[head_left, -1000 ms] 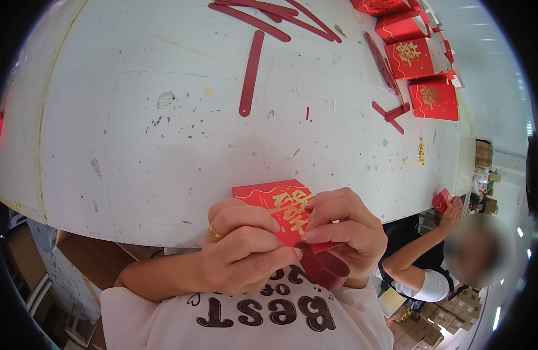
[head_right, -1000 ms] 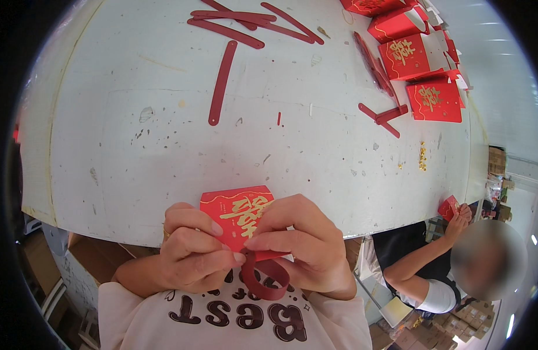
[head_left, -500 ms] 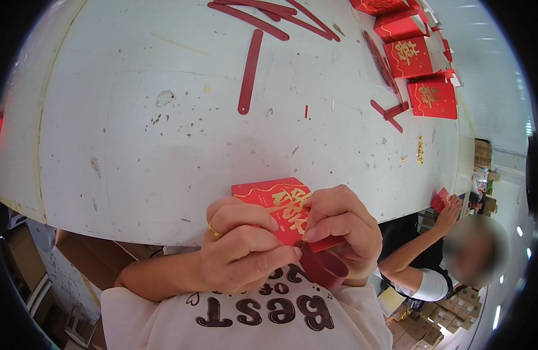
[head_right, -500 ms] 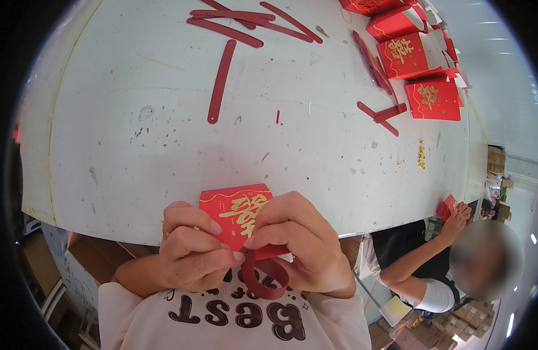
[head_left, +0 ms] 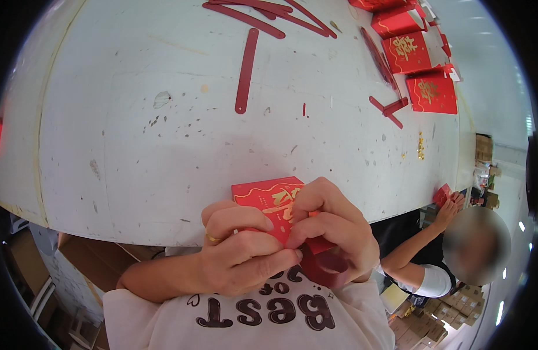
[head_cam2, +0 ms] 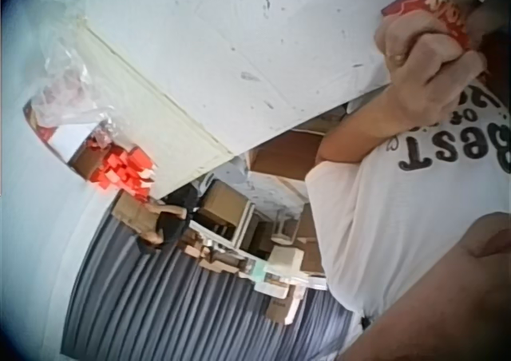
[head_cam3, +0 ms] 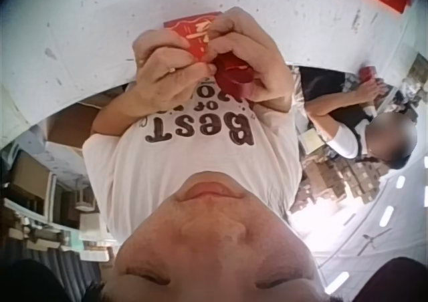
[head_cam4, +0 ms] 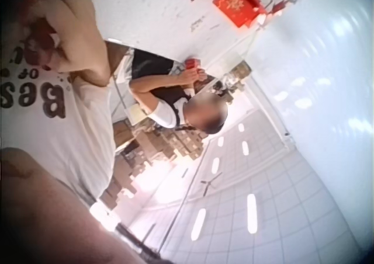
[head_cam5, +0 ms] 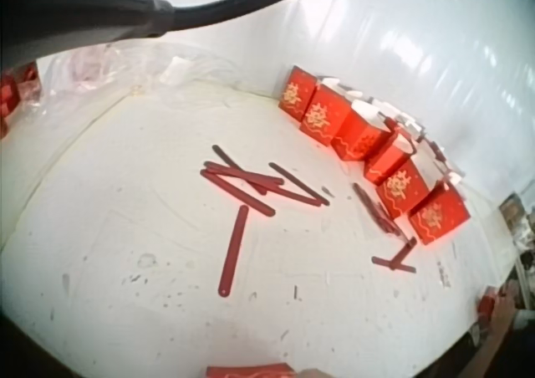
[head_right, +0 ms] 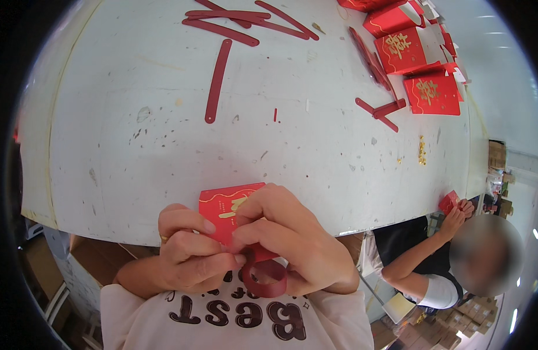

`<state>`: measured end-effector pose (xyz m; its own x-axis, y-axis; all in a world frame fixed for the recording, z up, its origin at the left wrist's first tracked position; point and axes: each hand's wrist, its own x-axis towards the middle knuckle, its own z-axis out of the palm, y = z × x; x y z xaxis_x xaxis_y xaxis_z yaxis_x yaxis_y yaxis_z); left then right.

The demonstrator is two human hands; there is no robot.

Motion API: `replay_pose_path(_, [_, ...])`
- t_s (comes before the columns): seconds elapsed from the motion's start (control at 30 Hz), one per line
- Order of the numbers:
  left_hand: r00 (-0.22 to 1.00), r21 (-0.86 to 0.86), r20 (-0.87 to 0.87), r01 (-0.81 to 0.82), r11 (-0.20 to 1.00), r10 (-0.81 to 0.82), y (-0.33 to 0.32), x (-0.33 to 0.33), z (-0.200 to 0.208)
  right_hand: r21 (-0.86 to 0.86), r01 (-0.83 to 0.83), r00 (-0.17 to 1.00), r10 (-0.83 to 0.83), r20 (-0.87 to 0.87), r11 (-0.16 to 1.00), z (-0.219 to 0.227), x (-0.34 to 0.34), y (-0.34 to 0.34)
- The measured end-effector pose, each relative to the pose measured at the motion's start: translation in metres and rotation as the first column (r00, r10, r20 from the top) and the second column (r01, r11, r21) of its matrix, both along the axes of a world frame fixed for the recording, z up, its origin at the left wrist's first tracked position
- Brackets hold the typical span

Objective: The person assembles small red gift boxes by folding the paper, inserting a red ribbon through a hole, and securing it with a gold bead. Completed boxes are placed into a cardboard box on the table.

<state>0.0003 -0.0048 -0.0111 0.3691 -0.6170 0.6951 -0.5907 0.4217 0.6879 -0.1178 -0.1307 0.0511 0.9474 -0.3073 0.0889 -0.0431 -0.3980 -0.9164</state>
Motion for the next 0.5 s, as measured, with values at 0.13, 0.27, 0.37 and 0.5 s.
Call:
replay_pose_path(0.13, [0.999, 0.147, -0.014, 0.049, 0.988, -0.048, 0.004, 0.005, 0.007, 0.271, 0.089, 0.995, -0.095, 0.011, 0.958, -0.005, -0.009, 0.002])
replay_pose_path(0.27, [0.991, 0.211, 0.016, 0.129, 0.969, -0.135, 0.007, 0.009, 0.008, 0.477, 0.183, 0.933, -0.305, 0.192, 0.859, -0.024, -0.012, 0.011])
replay_pose_path(0.37, [0.994, 0.196, 0.004, 0.107, 0.975, -0.11, 0.008, 0.008, 0.008, 0.5, 0.18, 0.933, -0.308, 0.187, 0.847, -0.023, -0.01, 0.012])
replay_pose_path(0.5, [0.995, 0.206, 0.042, 0.085, 0.975, -0.096, 0.011, 0.011, 0.009, 0.098, 0.09, 0.99, -0.1, 0.097, 0.991, -0.014, -0.011, -0.003])
